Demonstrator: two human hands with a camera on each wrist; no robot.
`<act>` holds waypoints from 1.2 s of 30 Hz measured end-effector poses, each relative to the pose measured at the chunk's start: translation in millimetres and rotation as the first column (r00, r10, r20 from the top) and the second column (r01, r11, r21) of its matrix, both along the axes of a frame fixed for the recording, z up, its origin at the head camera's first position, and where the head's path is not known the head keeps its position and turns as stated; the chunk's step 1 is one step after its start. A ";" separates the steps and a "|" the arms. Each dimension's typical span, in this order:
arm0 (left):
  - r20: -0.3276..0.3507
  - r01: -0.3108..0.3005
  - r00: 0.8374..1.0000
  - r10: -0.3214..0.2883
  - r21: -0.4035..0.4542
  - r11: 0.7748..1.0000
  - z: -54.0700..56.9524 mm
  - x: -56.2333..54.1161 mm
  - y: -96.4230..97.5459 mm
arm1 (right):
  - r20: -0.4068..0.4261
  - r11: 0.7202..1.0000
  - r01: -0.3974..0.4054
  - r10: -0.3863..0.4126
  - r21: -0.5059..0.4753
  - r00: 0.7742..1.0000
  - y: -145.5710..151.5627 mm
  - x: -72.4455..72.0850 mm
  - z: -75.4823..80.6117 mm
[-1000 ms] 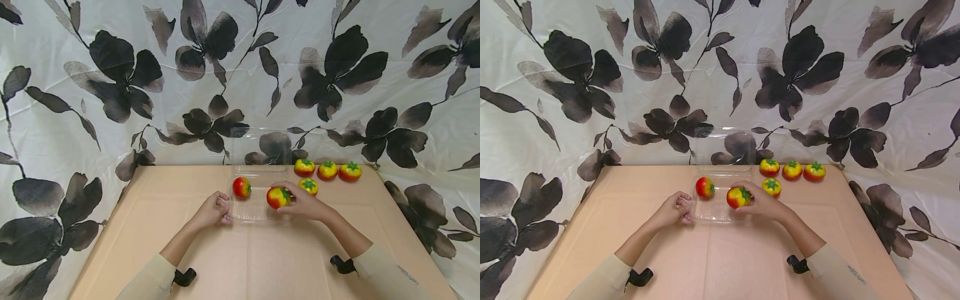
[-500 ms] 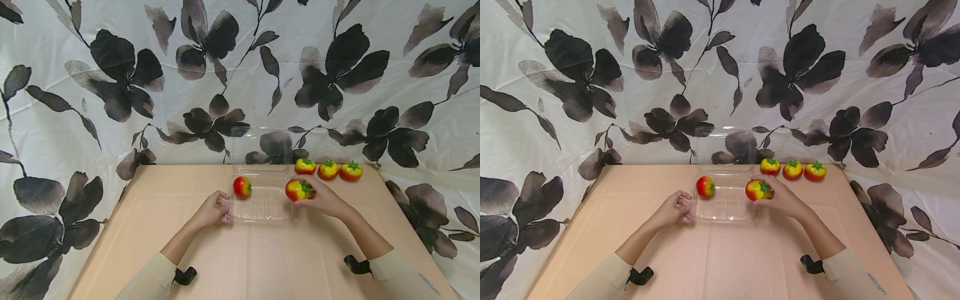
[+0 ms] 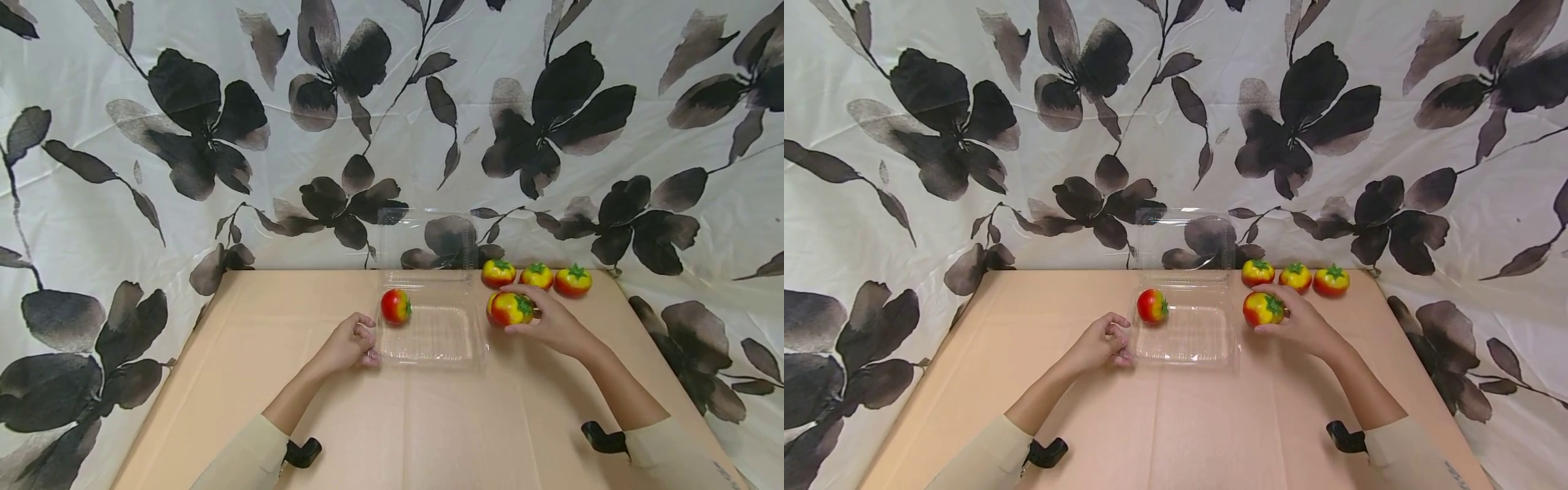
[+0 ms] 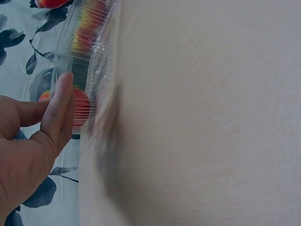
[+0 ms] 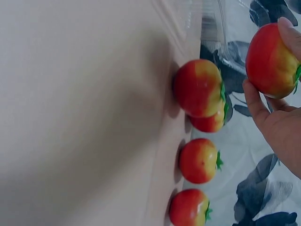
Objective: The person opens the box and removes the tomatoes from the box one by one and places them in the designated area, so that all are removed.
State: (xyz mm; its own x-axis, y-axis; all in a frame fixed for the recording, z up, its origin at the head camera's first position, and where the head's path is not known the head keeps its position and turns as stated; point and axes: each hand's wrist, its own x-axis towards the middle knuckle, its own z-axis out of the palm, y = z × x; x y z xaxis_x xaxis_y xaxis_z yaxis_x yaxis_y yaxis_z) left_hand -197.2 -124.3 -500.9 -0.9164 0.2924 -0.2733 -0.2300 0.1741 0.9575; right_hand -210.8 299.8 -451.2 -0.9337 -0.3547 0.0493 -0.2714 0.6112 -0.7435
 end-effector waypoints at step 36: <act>0.002 0.001 1.000 -0.001 -0.022 1.000 0.2 -0.6 -0.2 | 0.025 0.964 0.089 -0.098 0.252 0.995 63.2 -15.4 -16.4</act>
